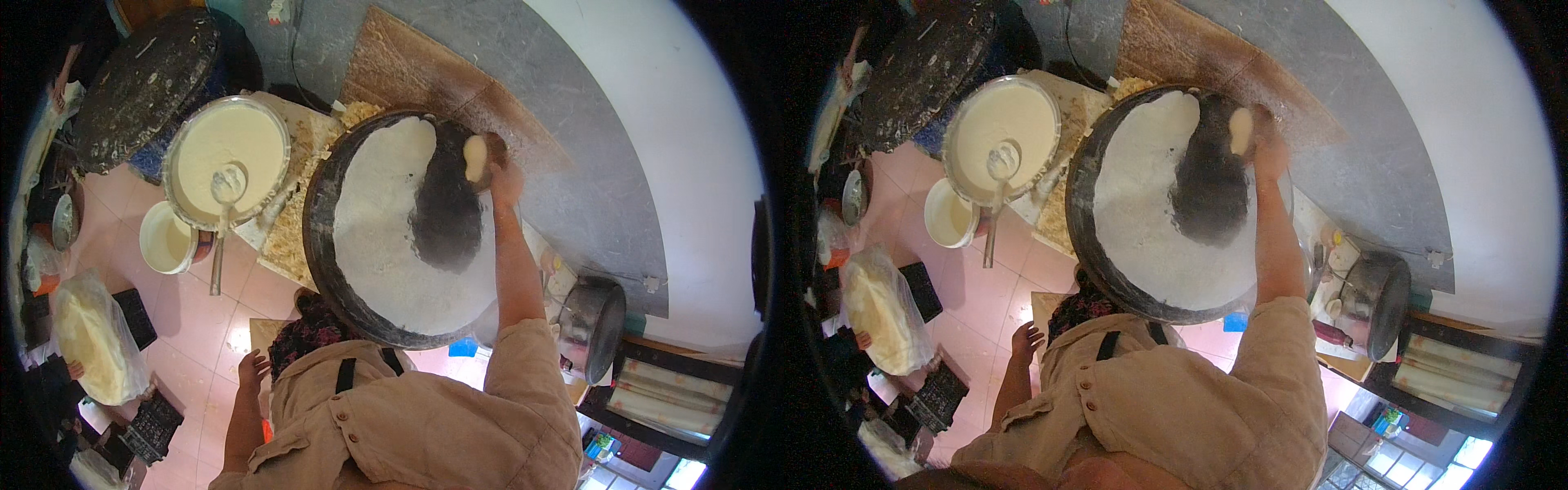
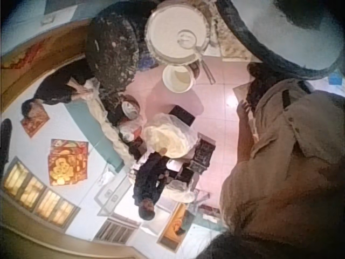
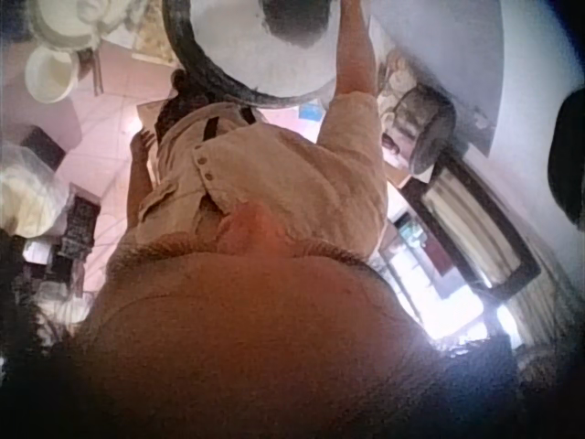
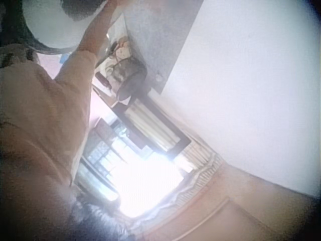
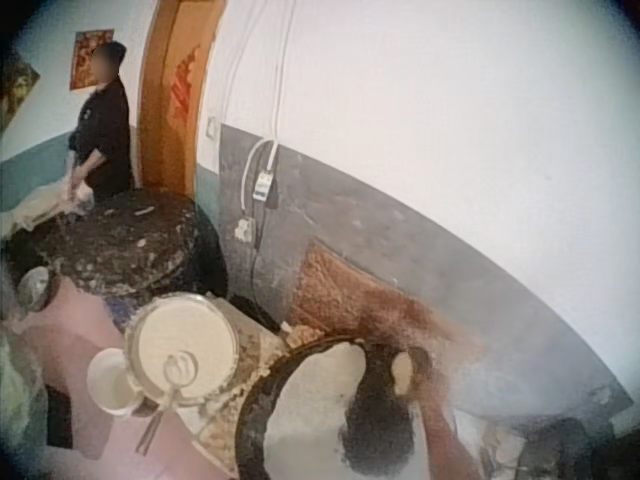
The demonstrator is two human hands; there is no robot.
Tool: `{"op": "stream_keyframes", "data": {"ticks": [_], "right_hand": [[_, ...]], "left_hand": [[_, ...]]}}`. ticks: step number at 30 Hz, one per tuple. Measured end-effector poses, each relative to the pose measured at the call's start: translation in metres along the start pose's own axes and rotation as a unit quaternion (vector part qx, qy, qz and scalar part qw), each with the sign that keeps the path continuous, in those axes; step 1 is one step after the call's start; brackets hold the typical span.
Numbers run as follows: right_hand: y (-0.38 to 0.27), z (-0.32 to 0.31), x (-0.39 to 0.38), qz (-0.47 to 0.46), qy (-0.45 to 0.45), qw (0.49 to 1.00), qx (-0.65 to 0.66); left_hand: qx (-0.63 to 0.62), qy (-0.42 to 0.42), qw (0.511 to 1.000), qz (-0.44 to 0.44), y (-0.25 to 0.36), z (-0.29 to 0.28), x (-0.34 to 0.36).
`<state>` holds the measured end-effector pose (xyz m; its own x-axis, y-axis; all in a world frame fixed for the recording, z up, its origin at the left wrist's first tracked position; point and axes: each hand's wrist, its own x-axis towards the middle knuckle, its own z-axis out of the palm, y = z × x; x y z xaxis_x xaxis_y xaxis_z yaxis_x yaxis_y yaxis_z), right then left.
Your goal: The person pours batter onto a hot griddle, spreads it into a thin circle, cooks it, then lifts and folds the crepe before stacking it. They repeat this process multiple times using a ladle, spatula, and scraper.
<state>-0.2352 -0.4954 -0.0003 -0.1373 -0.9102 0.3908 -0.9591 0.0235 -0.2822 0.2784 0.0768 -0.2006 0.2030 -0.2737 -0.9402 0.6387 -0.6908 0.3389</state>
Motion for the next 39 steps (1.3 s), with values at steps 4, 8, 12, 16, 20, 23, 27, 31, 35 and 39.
{"op": "stream_keyframes", "data": {"ticks": [4,8,12,16,20,23,27,31,35,39], "right_hand": [[-0.029,-0.009,0.004,0.077,-0.022,0.995,0.058],[-0.053,-0.020,0.006,0.084,-0.038,0.996,-0.014],[-0.064,0.005,0.000,-0.018,0.012,0.999,0.044],[-0.081,0.003,0.007,-0.030,-0.058,0.989,0.133],[-0.057,0.007,0.033,-0.032,-0.064,0.997,0.000],[-0.059,0.014,0.034,-0.071,-0.072,0.995,-0.028],[-0.046,0.016,0.024,-0.171,-0.107,0.979,0.015],[-0.064,-0.027,-0.005,-0.167,-0.211,0.960,0.078],[-0.061,-0.062,-0.037,-0.159,-0.287,0.933,0.151],[-0.062,-0.075,-0.040,-0.121,-0.271,0.936,0.187]], "left_hand": [[0.001,0.000,1.000,0.012,0.009,0.005,-0.006],[0.016,-0.006,1.000,0.017,0.009,0.006,-0.006],[0.028,0.007,1.000,0.005,0.012,0.011,-0.009],[0.021,0.004,1.000,0.006,0.011,0.009,-0.006],[0.028,-0.001,0.999,0.025,0.020,0.021,-0.014],[0.008,-0.011,1.000,0.022,0.016,0.015,-0.015],[0.017,-0.015,1.000,0.021,0.007,0.012,-0.012],[0.037,-0.003,0.999,0.011,0.014,0.026,-0.018],[0.025,-0.011,0.999,0.019,0.013,0.030,-0.012],[0.033,-0.019,0.999,0.021,0.018,0.036,-0.020]]}}
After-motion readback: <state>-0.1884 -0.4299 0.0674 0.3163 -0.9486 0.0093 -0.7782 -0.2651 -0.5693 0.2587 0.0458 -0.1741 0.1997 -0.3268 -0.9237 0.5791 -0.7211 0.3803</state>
